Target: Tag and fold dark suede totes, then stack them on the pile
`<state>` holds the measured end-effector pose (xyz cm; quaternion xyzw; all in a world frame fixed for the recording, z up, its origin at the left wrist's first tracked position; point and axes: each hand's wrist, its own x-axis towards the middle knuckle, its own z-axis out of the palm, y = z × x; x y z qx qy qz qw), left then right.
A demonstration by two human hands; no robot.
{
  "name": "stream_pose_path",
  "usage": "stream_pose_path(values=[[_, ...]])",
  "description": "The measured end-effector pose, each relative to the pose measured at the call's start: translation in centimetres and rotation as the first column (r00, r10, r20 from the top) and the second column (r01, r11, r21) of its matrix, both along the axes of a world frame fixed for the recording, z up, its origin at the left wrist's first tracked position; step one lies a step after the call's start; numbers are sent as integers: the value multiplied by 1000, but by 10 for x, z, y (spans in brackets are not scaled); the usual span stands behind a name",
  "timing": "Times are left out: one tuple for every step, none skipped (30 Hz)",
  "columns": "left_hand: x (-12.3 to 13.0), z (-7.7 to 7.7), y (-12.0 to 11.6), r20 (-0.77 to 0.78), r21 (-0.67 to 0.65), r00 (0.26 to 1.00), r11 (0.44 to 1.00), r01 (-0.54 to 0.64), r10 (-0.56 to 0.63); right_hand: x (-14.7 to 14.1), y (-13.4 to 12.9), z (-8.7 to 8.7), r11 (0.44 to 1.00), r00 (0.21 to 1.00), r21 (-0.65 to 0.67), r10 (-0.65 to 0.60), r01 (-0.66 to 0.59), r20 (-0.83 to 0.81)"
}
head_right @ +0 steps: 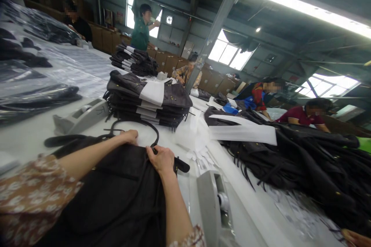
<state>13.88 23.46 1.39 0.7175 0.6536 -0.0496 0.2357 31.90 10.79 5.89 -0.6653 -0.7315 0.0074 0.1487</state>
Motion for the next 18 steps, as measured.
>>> stream_pose_path(values=[[-7,1,3,-3,10,1000,1000,-1,1,2,-4,9,1000,1000,8,18,-18,13],[-14,2,6,0,19,1000,1000,-2,2,6,-7,18,999,999,14,35,-36,28],[-21,3,10,9,27,1000,1000,0,0,11,-11,26,999,998,18,49,-50,44],[-28,3,14,26,33,1000,999,4,-5,16,-15,33,998,997,22,56,-57,58],[-33,3,18,49,37,999,999,10,-12,23,-18,37,998,996,21,58,-60,71],[-36,3,22,79,40,997,999,16,-19,29,-20,38,998,995,16,57,-58,83],[-37,3,25,115,43,993,999,21,-26,36,-22,36,999,994,4,54,-55,96],[-36,2,27,155,47,987,999,23,-30,42,-23,30,999,993,-14,48,-47,111],[-33,2,29,201,52,979,998,21,-31,47,-23,21,999,991,-38,38,-33,131],[-27,3,29,253,54,967,998,15,-28,51,-23,11,998,988,-62,22,-13,152],[-20,3,29,311,53,950,999,7,-24,54,-23,-1,996,985,-83,0,15,173],[-13,4,27,373,48,928,999,0,-18,56,-22,-13,994,981,-95,-28,47,191],[-5,6,24,437,42,899,999,-6,-13,57,-22,-24,992,977,-99,-57,78,204],[3,8,21,503,38,864,999,-10,-11,58,-21,-33,990,974,-99,-79,101,212],[10,11,17,569,41,822,999,-12,-13,59,-20,-39,989,973,-97,-92,114,214],[16,15,14,632,51,775,999,-18,-19,59,-20,-43,988,972,-96,-96,118,213],[20,21,11,691,70,722,997,-28,-28,59,-20,-45,988,973,-97,-94,117,212],[22,28,9,744,94,667,995,-44,-41,59,-19,-45,988,973,-101,-91,114,212]])
